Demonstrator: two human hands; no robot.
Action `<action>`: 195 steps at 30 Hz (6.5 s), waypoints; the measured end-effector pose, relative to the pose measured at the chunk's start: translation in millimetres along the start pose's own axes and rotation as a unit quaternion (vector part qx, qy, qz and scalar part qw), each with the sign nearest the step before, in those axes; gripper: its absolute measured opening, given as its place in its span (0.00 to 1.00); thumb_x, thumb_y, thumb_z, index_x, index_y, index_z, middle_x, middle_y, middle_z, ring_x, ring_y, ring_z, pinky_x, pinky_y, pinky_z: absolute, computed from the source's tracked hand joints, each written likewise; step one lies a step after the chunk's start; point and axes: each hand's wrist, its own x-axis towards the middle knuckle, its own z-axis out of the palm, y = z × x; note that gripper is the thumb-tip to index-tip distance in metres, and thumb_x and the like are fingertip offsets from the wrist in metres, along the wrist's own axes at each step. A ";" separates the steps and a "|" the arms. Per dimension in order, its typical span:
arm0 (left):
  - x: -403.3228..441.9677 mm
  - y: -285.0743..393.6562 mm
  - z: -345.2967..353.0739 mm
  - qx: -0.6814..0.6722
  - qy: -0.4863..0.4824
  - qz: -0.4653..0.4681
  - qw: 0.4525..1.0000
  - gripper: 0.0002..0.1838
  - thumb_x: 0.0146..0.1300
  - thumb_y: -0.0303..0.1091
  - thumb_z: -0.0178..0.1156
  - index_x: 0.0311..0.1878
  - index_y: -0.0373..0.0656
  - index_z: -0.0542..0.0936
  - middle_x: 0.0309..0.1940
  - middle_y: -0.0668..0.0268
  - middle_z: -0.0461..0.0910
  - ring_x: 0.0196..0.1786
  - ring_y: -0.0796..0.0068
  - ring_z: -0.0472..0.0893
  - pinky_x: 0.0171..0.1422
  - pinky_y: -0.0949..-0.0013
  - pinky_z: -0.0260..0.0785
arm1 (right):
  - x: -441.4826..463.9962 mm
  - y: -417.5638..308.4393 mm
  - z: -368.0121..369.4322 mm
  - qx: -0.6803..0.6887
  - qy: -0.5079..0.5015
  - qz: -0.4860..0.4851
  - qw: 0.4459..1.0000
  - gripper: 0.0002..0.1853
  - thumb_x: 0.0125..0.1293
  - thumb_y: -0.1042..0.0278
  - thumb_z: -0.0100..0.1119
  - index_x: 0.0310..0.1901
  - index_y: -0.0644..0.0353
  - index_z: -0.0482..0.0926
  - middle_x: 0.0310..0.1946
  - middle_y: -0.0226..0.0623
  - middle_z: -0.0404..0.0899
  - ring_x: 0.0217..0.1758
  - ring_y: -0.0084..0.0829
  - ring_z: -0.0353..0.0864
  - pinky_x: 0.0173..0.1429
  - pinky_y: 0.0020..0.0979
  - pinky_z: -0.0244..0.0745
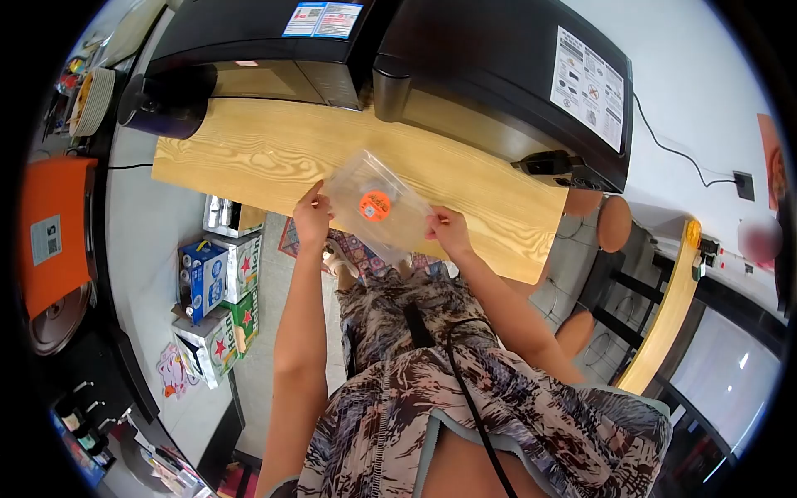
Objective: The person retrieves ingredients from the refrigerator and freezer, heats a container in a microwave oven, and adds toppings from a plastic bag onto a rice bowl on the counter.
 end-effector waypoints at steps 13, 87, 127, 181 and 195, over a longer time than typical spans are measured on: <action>-4.3 5.7 1.0 -0.025 -0.020 -0.025 0.999 0.22 0.64 0.19 0.56 0.62 0.42 0.79 0.36 0.67 0.72 0.34 0.78 0.77 0.33 0.73 0.82 | -7.1 -18.0 -5.1 0.045 0.018 0.023 0.999 0.13 0.68 0.75 0.58 0.52 0.70 0.80 0.32 0.38 0.81 0.32 0.27 0.84 0.37 0.28 0.86; -151.6 -74.4 -7.7 -0.024 -0.293 0.135 0.946 0.24 0.57 0.29 0.70 0.56 0.34 0.75 0.51 0.57 0.79 0.50 0.62 0.80 0.55 0.64 0.73 | -131.6 -4.1 -86.7 0.259 0.056 -0.042 0.963 0.27 0.68 0.72 0.59 0.67 0.63 0.66 0.56 0.39 0.78 0.57 0.29 0.77 0.63 0.34 0.70; -61.0 117.3 144.2 0.362 -0.363 0.360 0.779 0.19 0.67 0.46 0.60 0.50 0.41 0.82 0.37 0.54 0.83 0.37 0.55 0.83 0.42 0.58 0.73 | 47.3 -64.1 -113.1 -0.196 0.493 -0.251 0.810 0.12 0.70 0.65 0.55 0.33 0.64 0.71 0.26 0.52 0.79 0.30 0.57 0.79 0.35 0.51 0.74; -177.2 11.0 -90.3 0.398 -0.189 0.229 0.868 0.16 0.65 0.41 0.64 0.49 0.39 0.82 0.39 0.53 0.84 0.41 0.54 0.84 0.43 0.59 0.75 | 61.0 -69.0 -126.4 0.201 0.283 -0.109 0.932 0.17 0.75 0.60 0.48 0.35 0.65 0.76 0.20 0.37 0.77 0.19 0.25 0.74 0.24 0.29 0.72; -189.3 -11.4 -109.0 0.414 -0.130 0.212 0.875 0.20 0.66 0.50 0.58 0.51 0.45 0.80 0.44 0.57 0.83 0.48 0.54 0.82 0.49 0.54 0.76 | 75.7 -10.8 -154.5 0.101 0.200 -0.094 0.970 0.12 0.67 0.58 0.57 0.39 0.60 0.75 0.17 0.32 0.73 0.15 0.23 0.69 0.18 0.27 0.66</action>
